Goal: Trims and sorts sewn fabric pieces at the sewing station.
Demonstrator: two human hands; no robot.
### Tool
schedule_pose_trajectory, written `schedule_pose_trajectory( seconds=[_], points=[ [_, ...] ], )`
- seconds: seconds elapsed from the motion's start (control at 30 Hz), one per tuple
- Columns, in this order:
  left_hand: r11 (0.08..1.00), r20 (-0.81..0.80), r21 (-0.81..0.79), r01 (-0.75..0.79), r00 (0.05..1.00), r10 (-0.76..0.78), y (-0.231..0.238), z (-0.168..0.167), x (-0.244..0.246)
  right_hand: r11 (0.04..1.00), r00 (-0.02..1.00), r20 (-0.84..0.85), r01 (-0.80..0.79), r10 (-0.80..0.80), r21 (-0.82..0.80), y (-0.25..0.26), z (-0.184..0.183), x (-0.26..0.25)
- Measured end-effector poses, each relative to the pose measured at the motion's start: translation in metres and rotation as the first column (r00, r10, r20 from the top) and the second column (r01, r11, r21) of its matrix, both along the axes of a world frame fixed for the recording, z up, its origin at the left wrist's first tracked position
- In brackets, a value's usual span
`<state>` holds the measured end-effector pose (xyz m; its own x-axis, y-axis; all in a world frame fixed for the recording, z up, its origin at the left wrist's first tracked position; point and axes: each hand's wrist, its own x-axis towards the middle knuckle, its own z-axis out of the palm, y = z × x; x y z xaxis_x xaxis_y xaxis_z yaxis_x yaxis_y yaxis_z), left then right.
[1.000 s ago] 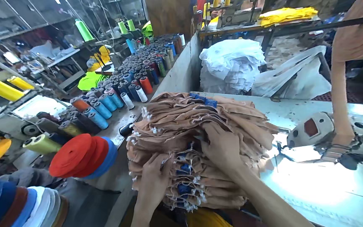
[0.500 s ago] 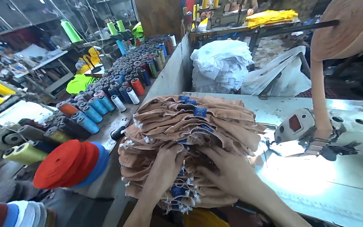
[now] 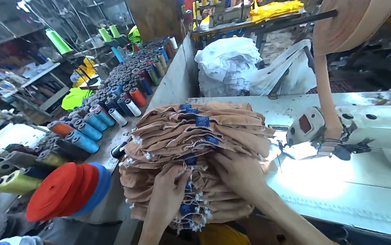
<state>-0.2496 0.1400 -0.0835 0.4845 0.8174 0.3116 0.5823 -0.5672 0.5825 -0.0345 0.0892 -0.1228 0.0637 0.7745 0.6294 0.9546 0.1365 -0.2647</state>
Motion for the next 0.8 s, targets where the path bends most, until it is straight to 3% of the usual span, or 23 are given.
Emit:
schedule_pose_trajectory(
  seconds=[0.13,0.3,0.6,0.7,0.8],
  points=[
    [0.992,-0.129,0.12,0.042,0.991,-0.026,-0.002,0.002,0.032,0.994,0.984,-0.16,-0.087,0.077,-0.059,-0.009,0.0,0.011],
    [0.987,-0.247,0.155,0.05,0.969,-0.01,0.0,-0.003,0.053,0.981,0.949,-0.284,-0.166,0.133,-0.097,-0.024,0.003,0.018],
    [0.979,0.046,0.203,-0.034,0.999,0.025,-0.008,-0.011,0.02,0.999,1.0,0.022,-0.02,0.019,0.035,-0.021,-0.005,-0.024],
    [0.972,0.069,0.23,-0.053,0.997,0.038,-0.011,-0.014,0.019,0.999,0.996,0.089,-0.019,0.015,0.048,-0.016,-0.006,-0.031],
    [0.971,-0.014,0.233,-0.062,0.998,0.067,-0.011,-0.011,0.008,0.998,0.997,0.083,-0.006,0.001,0.057,-0.018,-0.009,-0.026]
  ],
)
